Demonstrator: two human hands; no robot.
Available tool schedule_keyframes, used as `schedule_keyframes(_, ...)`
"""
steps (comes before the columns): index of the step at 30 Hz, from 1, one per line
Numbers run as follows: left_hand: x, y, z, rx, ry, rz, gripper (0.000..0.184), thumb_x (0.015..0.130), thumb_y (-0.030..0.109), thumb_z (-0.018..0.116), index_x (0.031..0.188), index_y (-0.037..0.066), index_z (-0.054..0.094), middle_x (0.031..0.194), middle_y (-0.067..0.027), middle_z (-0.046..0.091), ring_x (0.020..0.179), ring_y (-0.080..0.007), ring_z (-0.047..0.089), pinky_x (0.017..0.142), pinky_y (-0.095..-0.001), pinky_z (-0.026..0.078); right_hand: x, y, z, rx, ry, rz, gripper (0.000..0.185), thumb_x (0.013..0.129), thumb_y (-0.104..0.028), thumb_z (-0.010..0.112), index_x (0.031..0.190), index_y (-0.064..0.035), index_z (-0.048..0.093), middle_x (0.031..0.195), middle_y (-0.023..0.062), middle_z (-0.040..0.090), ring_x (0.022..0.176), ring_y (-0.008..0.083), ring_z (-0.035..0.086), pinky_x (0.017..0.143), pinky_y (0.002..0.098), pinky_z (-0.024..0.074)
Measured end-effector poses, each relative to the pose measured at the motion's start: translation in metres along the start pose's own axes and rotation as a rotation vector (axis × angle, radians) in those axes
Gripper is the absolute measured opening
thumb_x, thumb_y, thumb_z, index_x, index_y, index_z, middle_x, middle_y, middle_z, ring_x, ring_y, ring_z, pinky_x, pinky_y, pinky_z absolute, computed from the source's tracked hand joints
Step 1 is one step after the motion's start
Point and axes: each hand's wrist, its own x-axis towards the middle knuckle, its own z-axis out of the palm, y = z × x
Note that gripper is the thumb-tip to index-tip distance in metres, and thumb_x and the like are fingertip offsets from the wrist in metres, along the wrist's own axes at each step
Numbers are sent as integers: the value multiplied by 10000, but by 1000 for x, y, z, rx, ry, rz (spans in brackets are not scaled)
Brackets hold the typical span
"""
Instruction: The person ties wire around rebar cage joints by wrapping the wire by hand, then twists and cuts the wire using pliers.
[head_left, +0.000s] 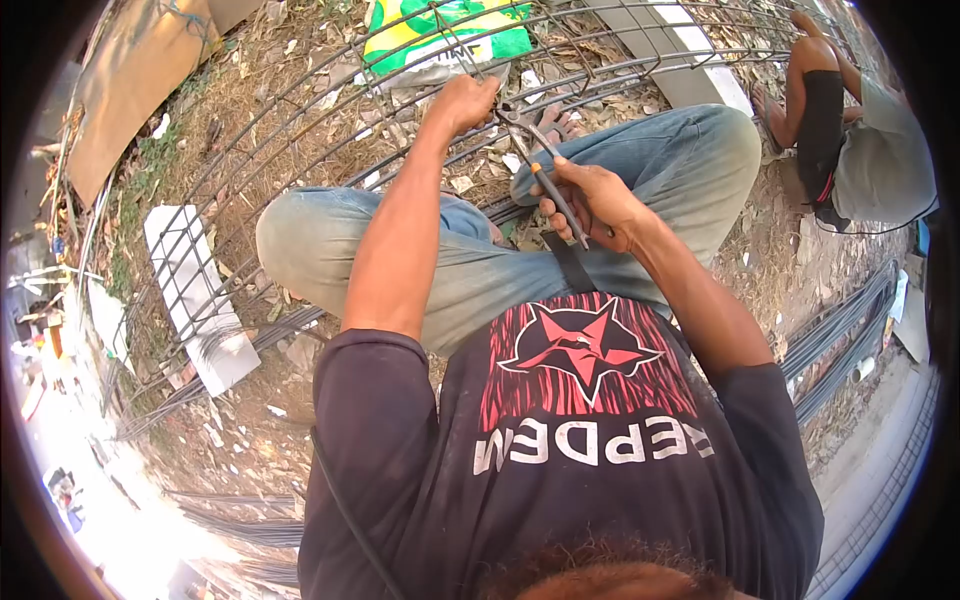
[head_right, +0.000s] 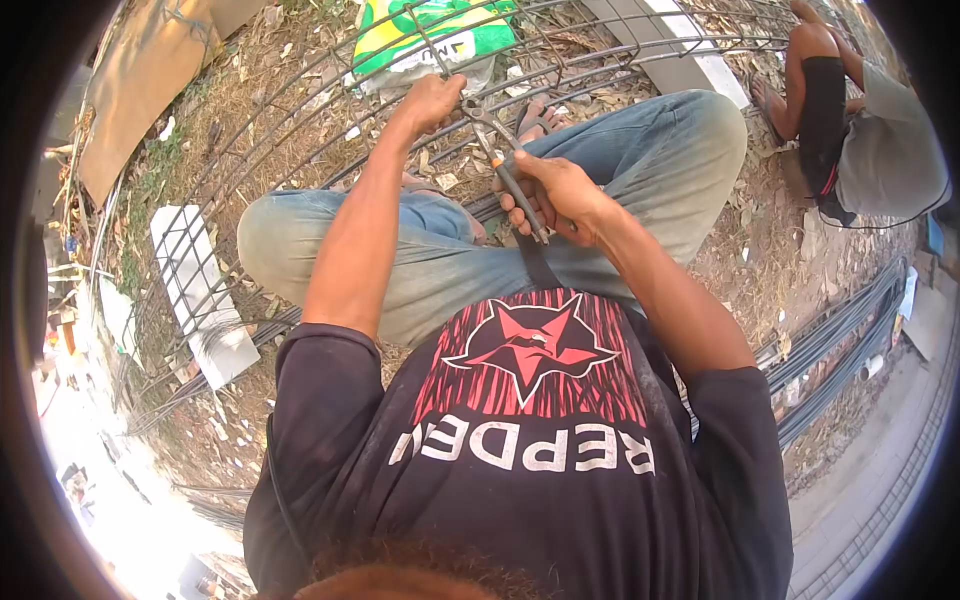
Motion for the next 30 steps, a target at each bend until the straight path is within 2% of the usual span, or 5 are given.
schedule_keyframes(5,3,-7,2,-78,-2,39,650,945,534,478,626,-15,620,647,-169,666,492,-216,563,480,-397,437,4,-3,-1,-864,283,-36,495,944,-396,734,1182,19,609,929,147,732,721,267,703,664,390,571)
schedule_keyframes(12,0,-4,1,-49,4,47,683,932,503,450,667,-69,713,647,-210,701,649,-321,710,767,-423,569,-11,-13,-9,-1734,839,-986,439,905,-252,736,1255,-23,603,983,223,713,849,449,703,760,564,534)
schedule_keyframes(16,2,-4,2,-51,-8,0,678,935,502,448,671,-60,719,640,-204,696,635,-311,705,752,-413,566,-12,-2,5,-1520,523,-411,424,1043,-388,569,1100,25,644,891,191,710,671,328,686,686,454,587)
schedule_keyframes(20,3,-6,2,-107,-26,9,646,962,499,498,655,-44,666,627,-162,662,495,-204,584,473,-364,445,-5,-10,-9,73,-13,48,499,1128,-435,392,1103,6,623,861,118,703,684,190,700,604,321,583)
schedule_keyframes(30,1,-4,2,-30,0,9,682,970,542,494,612,-17,647,590,-154,648,500,-217,594,508,-402,460,-20,-33,6,-1452,550,-346,568,801,-236,815,1253,-29,540,940,197,701,896,388,691,802,478,553)
